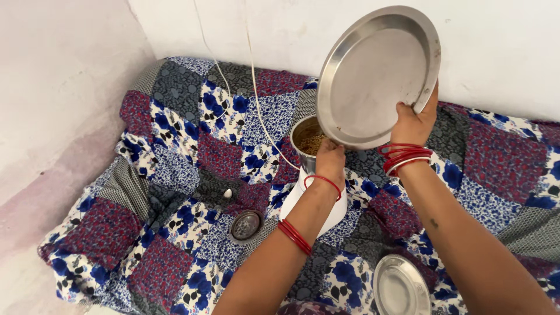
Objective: The person holds a metal plate of grains over a blender jar on a bed and pushes the grains by hand into the jar. They place the lid on the jar, mount it on the blender base, and turn the control knob to blend the grains, holding the lid while it runs.
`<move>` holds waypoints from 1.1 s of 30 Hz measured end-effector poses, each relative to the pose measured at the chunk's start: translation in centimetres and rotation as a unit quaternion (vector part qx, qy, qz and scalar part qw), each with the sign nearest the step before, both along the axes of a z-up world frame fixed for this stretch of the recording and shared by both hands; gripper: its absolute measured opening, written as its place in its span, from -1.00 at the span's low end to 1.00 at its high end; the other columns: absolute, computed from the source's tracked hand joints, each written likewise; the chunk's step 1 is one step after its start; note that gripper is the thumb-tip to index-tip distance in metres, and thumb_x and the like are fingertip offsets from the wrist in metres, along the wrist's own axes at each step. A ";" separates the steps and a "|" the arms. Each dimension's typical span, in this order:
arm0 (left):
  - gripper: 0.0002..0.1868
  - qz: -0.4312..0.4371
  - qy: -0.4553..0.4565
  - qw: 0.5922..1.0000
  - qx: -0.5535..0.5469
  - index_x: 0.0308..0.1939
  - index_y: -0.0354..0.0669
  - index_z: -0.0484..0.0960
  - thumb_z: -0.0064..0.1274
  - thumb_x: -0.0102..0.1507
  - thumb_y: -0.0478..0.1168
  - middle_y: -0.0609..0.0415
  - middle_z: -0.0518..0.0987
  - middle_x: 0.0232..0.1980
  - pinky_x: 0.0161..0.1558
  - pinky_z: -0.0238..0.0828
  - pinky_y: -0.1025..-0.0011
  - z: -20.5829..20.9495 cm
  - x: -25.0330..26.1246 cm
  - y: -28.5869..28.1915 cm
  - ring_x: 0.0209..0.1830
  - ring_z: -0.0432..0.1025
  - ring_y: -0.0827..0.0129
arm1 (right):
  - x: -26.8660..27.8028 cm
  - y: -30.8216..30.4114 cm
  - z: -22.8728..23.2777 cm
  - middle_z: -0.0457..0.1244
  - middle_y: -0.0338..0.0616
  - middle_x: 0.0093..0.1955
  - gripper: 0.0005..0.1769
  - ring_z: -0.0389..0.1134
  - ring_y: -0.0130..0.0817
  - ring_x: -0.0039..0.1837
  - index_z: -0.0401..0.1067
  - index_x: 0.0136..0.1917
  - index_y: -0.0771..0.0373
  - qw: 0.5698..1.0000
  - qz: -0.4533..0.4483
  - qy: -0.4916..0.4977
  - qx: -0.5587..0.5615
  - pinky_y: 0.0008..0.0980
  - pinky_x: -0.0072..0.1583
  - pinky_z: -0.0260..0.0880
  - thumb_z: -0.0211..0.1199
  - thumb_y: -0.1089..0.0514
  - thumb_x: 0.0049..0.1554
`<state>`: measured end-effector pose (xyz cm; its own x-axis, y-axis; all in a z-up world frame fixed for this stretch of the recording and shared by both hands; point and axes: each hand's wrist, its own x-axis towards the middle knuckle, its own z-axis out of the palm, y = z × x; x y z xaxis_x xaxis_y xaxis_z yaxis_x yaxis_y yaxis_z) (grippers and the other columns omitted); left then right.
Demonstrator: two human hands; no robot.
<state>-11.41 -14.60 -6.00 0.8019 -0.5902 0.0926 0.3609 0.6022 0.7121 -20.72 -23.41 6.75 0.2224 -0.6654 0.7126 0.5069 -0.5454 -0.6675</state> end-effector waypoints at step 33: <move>-0.41 0.209 0.022 0.977 0.036 0.45 -0.39 0.35 -0.33 0.30 -0.54 -0.02 0.52 0.32 0.29 0.20 0.48 1.4 1.7 12.7 0.27 0.39 0.35 | 2.2 8.4 -0.5 0.28 -0.02 0.45 0.01 0.37 -0.16 0.41 0.20 0.57 0.18 0.963 0.134 0.017 0.233 -0.29 0.39 0.44 -0.04 0.63 -0.14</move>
<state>-9.70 -1.90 -4.62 0.9768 -0.2130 0.0229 0.1248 0.6528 0.7472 -18.53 -15.03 6.26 0.4485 -0.8265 0.3402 0.5615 -0.0356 -0.8267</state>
